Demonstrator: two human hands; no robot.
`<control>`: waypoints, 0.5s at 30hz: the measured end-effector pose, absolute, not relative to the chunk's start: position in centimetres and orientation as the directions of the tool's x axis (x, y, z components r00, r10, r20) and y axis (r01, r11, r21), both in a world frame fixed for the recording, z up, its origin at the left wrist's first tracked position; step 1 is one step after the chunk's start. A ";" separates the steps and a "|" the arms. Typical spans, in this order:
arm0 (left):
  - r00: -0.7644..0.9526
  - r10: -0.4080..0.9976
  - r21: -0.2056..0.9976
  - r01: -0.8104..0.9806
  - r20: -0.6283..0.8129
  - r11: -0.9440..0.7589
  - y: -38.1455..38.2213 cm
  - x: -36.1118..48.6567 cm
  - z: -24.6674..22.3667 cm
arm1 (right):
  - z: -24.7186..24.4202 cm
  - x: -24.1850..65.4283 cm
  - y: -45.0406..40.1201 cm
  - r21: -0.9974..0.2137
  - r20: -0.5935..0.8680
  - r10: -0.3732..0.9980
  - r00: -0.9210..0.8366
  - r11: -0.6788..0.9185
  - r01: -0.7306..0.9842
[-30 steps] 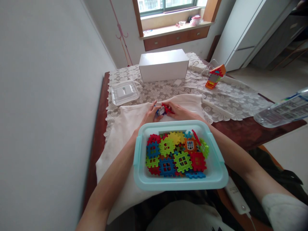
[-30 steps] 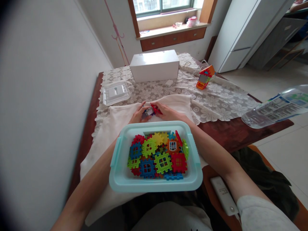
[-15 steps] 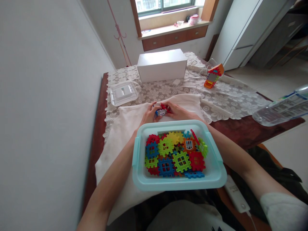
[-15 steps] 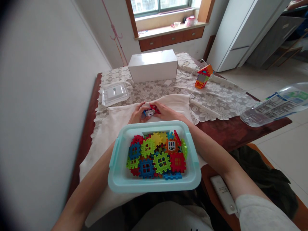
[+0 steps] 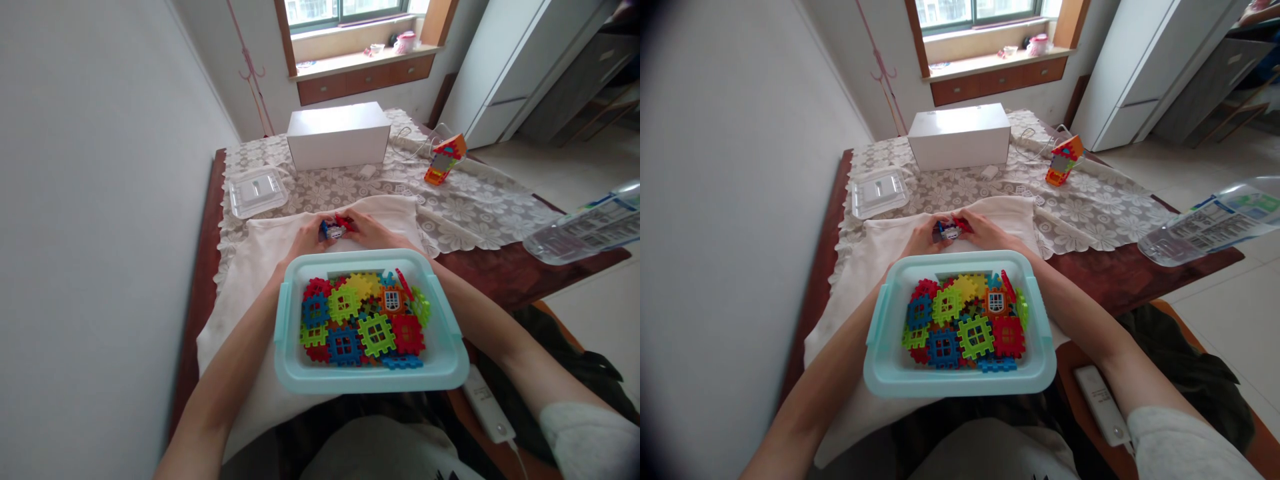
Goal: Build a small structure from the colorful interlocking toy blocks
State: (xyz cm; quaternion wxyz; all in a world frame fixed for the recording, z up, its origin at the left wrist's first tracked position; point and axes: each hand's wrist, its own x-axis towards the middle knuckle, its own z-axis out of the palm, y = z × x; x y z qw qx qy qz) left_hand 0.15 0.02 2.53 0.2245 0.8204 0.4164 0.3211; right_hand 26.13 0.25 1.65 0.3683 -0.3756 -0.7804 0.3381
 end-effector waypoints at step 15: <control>0.483 0.787 0.662 0.450 0.385 -0.600 0.4 -0.8 2.0 | 1.1 26.1 0.6 -0.807 0.362 0.825 -0.434 0.510 0.297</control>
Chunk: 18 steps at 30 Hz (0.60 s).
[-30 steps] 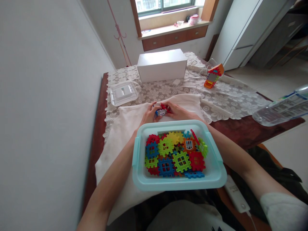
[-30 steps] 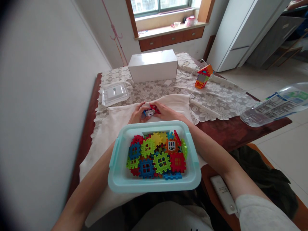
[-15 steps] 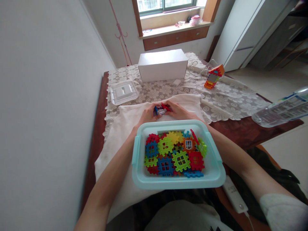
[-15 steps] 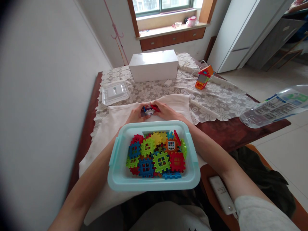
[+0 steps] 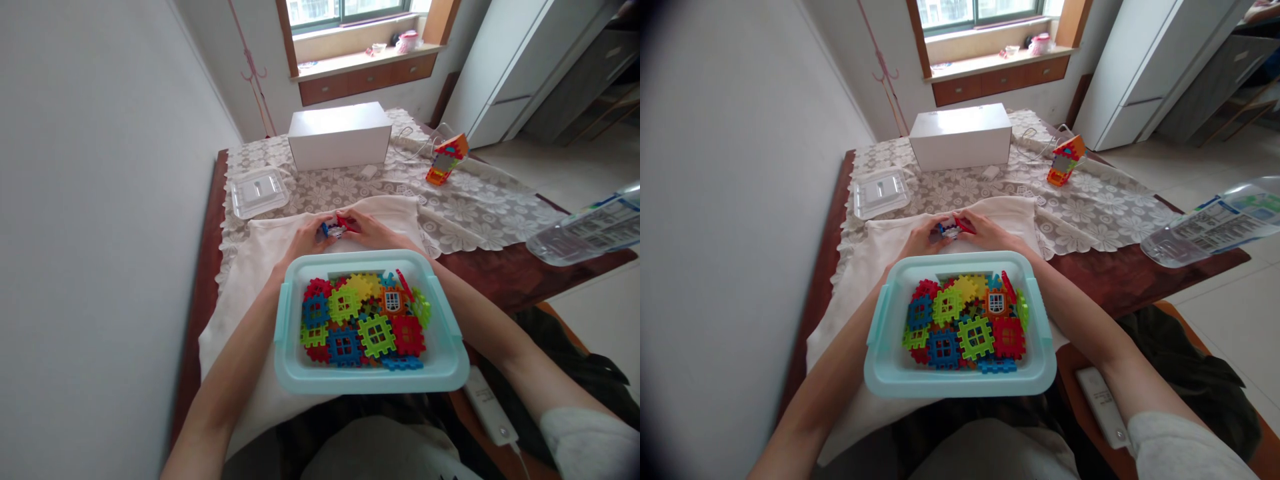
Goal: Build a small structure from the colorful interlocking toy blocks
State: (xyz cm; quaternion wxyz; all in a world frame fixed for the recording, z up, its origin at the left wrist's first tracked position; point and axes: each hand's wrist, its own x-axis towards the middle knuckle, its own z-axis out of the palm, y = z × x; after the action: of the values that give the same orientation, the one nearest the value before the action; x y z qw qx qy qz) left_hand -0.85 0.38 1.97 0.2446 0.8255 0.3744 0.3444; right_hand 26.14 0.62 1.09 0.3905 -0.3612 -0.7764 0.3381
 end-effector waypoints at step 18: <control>0.351 0.892 0.606 0.656 0.283 -0.451 -0.5 -0.7 3.0 | 1.0 25.7 0.2 -0.859 0.332 0.850 -0.409 0.452 0.242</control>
State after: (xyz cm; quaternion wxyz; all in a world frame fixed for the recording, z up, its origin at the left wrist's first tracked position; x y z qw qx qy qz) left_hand -0.69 -0.54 2.98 0.1984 0.7977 0.4851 0.2983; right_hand 25.66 0.18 0.99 0.4041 -0.3639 -0.7500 0.3764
